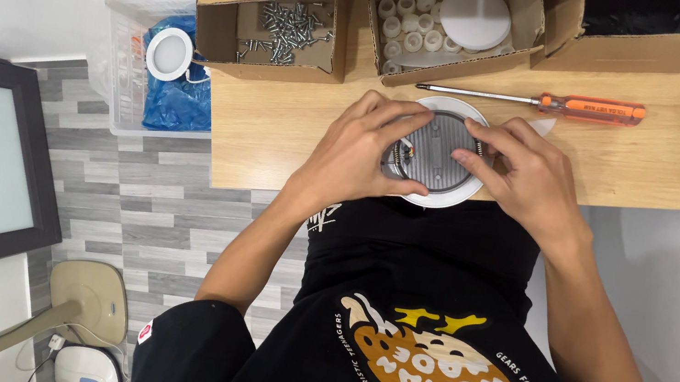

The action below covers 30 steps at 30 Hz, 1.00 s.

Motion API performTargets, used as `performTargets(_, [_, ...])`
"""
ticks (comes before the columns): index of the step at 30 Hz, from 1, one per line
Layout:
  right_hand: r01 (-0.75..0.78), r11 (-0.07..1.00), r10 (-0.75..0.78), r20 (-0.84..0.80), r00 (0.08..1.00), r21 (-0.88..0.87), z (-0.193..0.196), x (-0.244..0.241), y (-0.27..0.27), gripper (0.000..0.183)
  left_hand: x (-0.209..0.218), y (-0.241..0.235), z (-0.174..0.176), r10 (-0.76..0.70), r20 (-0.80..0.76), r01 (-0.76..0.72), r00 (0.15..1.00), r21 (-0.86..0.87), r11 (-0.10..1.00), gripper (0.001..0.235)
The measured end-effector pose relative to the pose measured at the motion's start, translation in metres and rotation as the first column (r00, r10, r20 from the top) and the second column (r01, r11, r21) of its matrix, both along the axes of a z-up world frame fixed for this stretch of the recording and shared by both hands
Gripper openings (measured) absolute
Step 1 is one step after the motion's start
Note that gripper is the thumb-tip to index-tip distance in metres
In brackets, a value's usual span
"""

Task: The person assembles multiple round lights by placing a white lens cover into a white ring frame, fitting a metal heat sink component onto the back, and pressing the parts together until they click.

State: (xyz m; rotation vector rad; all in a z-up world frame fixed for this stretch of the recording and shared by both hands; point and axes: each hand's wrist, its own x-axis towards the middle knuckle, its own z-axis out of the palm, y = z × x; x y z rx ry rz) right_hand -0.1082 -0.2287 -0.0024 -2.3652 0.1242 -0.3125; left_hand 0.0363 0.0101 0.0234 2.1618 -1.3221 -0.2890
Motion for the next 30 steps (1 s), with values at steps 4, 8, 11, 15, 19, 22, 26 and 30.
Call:
performTargets(4, [0.006,1.0,-0.006,-0.007,1.0,-0.021,-0.003,-0.001,-0.001,0.03,-0.007,-0.01,0.008,-0.05,-0.014,0.051,0.999,0.032,0.998,0.099])
performTargets(8, [0.012,0.999,-0.013,-0.036,0.999,-0.033,-0.009,-0.001,-0.002,0.03,-0.015,-0.026,-0.002,-0.104,0.064,0.1,0.993,0.06,0.993,0.115])
performTargets(11, [0.006,0.999,-0.008,-0.046,0.999,-0.041,-0.009,-0.002,-0.003,0.029,-0.016,-0.035,-0.008,-0.133,0.094,0.124,0.987,0.093,0.988,0.113])
performTargets(15, [0.009,0.999,-0.011,-0.047,0.999,-0.04,-0.012,-0.003,-0.004,0.03,-0.014,-0.042,-0.016,-0.15,0.098,0.14,0.984,0.104,0.985,0.109])
performTargets(19, [0.009,1.0,-0.009,-0.019,1.0,-0.021,-0.018,-0.003,-0.006,0.033,-0.016,-0.041,-0.013,-0.147,0.115,0.138,0.983,0.081,0.987,0.105])
performTargets(22, [-0.012,1.0,0.012,-0.019,1.0,-0.006,-0.017,-0.003,-0.008,0.033,-0.018,-0.041,-0.019,-0.143,0.152,0.133,0.978,0.07,0.989,0.104])
performTargets(26, [-0.017,0.999,0.018,0.0,1.0,-0.031,-0.019,-0.001,-0.01,0.034,-0.023,-0.043,-0.029,-0.117,0.286,0.104,0.951,0.061,0.993,0.105])
performTargets(30, [0.016,0.999,-0.014,0.027,1.0,-0.049,-0.026,-0.004,-0.01,0.037,-0.03,-0.046,-0.041,-0.05,0.474,0.056,0.879,0.001,0.998,0.099])
